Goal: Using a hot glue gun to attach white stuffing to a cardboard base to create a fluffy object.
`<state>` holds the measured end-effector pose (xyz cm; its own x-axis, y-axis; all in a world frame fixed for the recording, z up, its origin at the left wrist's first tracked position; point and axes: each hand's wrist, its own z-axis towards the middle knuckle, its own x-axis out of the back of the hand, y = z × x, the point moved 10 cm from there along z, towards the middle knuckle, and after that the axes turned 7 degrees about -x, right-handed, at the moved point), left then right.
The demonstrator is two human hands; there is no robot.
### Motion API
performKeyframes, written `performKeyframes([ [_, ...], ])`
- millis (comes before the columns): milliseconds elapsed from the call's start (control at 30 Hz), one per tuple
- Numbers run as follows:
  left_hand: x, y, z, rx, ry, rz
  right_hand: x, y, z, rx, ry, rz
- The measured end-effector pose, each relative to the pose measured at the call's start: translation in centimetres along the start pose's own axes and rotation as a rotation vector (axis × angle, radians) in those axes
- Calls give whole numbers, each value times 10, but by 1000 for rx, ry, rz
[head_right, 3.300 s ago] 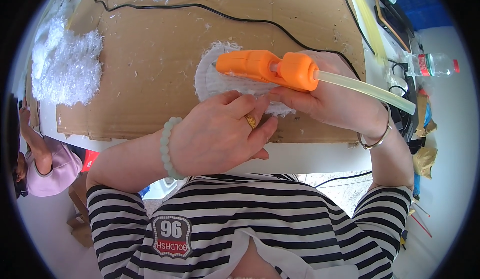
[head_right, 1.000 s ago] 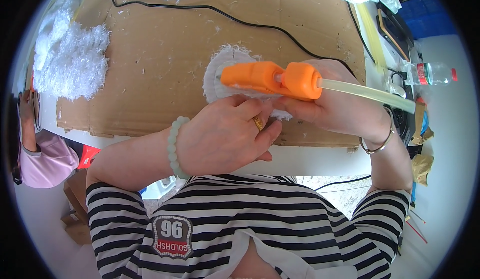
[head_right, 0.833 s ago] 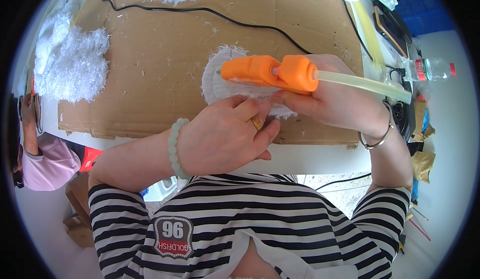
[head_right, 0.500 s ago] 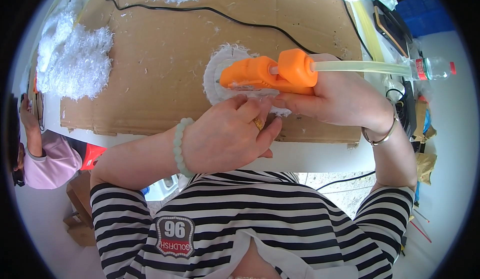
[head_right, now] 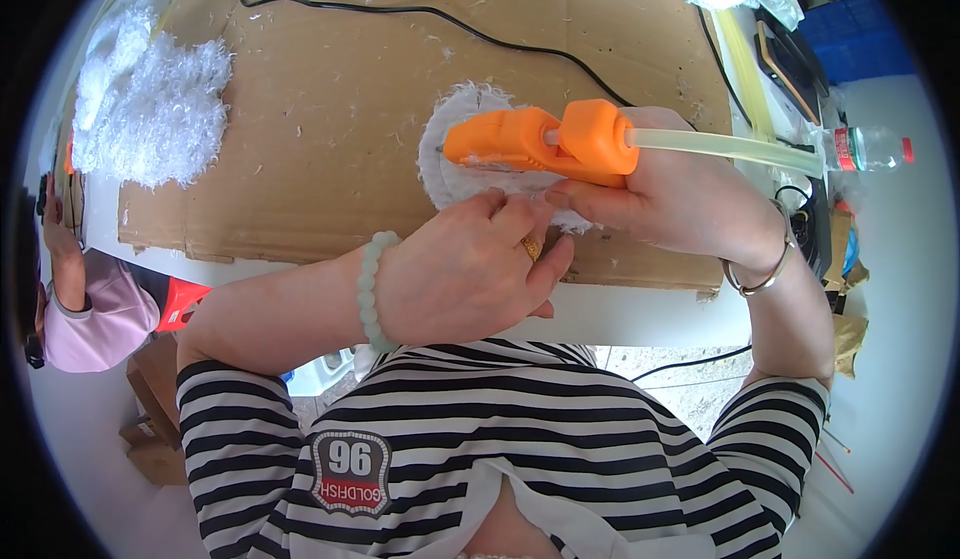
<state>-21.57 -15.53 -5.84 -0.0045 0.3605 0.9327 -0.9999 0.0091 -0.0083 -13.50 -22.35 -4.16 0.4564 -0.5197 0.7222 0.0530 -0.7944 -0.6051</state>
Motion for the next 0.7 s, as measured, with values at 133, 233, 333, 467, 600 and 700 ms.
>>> performKeyframes([
  [133,-1,-1,0,12,6,-22,2,-1,1,22,47,-71],
  [233,-3,-2,0,31,-13,-46,6,-3,-1,41,74,-71],
  [333,-5,-1,-1,20,-27,-45,4,7,-1,-62,27,-3],
  [467,-5,-1,-1,25,-28,-54,6,-6,-2,65,75,-102],
  [600,-3,-1,0,19,-2,-58,6,5,-1,-56,59,-58],
  [700,-3,-1,-1,20,4,-54,5,5,-1,-49,54,-63],
])
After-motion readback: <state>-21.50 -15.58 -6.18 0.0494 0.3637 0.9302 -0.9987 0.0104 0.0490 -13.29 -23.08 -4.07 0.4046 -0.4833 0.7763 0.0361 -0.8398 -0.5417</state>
